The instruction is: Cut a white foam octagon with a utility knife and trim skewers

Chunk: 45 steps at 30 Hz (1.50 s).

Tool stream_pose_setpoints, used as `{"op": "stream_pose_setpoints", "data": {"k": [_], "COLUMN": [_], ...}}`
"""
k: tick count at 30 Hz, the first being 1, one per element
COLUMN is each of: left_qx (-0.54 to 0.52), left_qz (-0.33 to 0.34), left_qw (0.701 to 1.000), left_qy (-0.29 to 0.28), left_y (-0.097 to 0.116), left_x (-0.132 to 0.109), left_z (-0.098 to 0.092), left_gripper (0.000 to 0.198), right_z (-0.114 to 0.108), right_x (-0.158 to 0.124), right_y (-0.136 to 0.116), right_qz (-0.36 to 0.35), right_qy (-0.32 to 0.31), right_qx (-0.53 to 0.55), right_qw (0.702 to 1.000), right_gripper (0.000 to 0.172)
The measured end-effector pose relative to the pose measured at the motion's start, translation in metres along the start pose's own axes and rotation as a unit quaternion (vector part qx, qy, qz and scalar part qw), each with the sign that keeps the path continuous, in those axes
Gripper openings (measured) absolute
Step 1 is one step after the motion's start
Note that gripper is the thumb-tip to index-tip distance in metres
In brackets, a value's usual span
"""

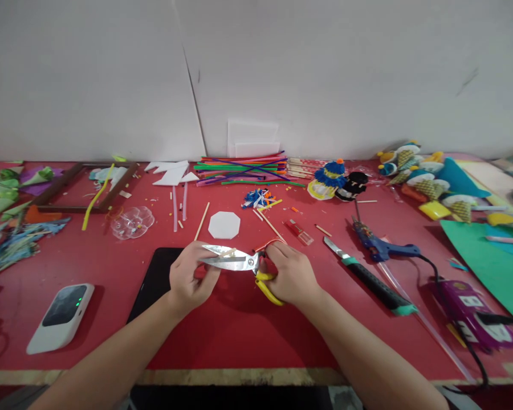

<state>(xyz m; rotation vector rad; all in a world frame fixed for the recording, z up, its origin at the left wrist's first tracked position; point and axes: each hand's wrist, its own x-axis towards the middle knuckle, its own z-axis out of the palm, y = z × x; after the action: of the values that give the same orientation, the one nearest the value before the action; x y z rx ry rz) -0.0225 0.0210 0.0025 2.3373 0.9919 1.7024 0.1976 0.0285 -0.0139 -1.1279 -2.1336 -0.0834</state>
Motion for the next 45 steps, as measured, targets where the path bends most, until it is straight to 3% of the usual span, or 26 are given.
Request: {"op": "stream_pose_setpoints", "data": {"k": [35,45], "left_qx": [-0.016,-0.02], "left_qz": [-0.02,-0.023], "left_qw": [0.999,0.999], "left_qy": [-0.038,-0.041], "left_y": [0.0,-0.004], "left_x": [-0.003,-0.004], "left_z": [-0.004,-0.002], "left_gripper": [0.015,0.016], "right_z": [0.002,0.012], "right_x": [0.001,-0.001], "right_y": [0.001,0.004], "right_qz": [-0.023,0.0], "right_qy": [0.004,0.002], "right_qx": [0.039,0.053], "right_qw": [0.999,0.999], "right_gripper": [0.018,0.014]}}
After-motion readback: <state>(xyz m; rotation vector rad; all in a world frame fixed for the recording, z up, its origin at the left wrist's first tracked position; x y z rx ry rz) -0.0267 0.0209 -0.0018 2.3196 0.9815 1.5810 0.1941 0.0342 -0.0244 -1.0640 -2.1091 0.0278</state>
